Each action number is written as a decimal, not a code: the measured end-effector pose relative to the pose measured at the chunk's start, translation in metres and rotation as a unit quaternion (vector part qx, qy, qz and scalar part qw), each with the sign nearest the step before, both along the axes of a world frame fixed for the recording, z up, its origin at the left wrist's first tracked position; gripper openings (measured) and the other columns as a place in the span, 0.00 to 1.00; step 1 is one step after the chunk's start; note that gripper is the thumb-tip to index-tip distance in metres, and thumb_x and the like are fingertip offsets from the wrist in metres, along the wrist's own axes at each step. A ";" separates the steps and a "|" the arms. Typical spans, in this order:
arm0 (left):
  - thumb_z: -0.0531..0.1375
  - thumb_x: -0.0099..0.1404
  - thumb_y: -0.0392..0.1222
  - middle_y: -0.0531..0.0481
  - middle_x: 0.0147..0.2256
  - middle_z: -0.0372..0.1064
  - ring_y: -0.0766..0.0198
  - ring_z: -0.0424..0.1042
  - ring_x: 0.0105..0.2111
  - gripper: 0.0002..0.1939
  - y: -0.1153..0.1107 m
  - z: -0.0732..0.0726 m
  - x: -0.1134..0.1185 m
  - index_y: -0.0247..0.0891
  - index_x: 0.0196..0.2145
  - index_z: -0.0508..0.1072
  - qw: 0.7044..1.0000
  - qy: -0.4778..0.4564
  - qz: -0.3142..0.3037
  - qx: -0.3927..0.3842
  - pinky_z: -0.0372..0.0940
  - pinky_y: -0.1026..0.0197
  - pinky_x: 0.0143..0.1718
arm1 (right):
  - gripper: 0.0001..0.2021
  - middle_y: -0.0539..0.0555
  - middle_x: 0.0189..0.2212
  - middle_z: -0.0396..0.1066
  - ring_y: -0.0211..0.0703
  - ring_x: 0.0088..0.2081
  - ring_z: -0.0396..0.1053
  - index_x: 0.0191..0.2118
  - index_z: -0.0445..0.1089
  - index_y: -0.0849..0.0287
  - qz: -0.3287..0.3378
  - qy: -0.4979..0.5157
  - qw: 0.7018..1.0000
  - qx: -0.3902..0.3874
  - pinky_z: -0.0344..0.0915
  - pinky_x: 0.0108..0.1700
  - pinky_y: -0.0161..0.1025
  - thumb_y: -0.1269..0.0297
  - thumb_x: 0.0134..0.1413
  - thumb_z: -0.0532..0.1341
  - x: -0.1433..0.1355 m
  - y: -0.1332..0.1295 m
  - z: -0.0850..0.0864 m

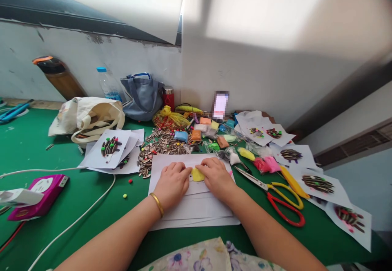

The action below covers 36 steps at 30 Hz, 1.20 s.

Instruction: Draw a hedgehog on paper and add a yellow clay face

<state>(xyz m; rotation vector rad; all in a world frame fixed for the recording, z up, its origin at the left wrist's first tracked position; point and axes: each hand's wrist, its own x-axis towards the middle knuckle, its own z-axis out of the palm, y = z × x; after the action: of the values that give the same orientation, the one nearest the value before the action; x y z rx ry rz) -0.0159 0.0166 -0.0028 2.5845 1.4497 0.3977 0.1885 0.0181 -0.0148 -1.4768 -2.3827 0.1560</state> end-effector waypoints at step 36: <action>0.53 0.70 0.45 0.47 0.43 0.66 0.54 0.63 0.45 0.16 0.000 -0.004 0.005 0.51 0.54 0.70 1.000 0.006 0.008 0.006 0.56 0.49 0.49 | 0.17 0.55 0.43 0.70 0.49 0.47 0.60 0.47 0.76 0.50 -0.019 0.003 1.000 0.010 0.55 0.49 0.44 0.75 0.56 0.59 0.002 0.003 0.000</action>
<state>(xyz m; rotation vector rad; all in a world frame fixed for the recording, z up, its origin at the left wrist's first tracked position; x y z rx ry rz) -0.0110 0.0165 -0.0070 2.5898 1.4765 0.3947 0.1908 0.0208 -0.0148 -1.5083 -2.3433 0.1277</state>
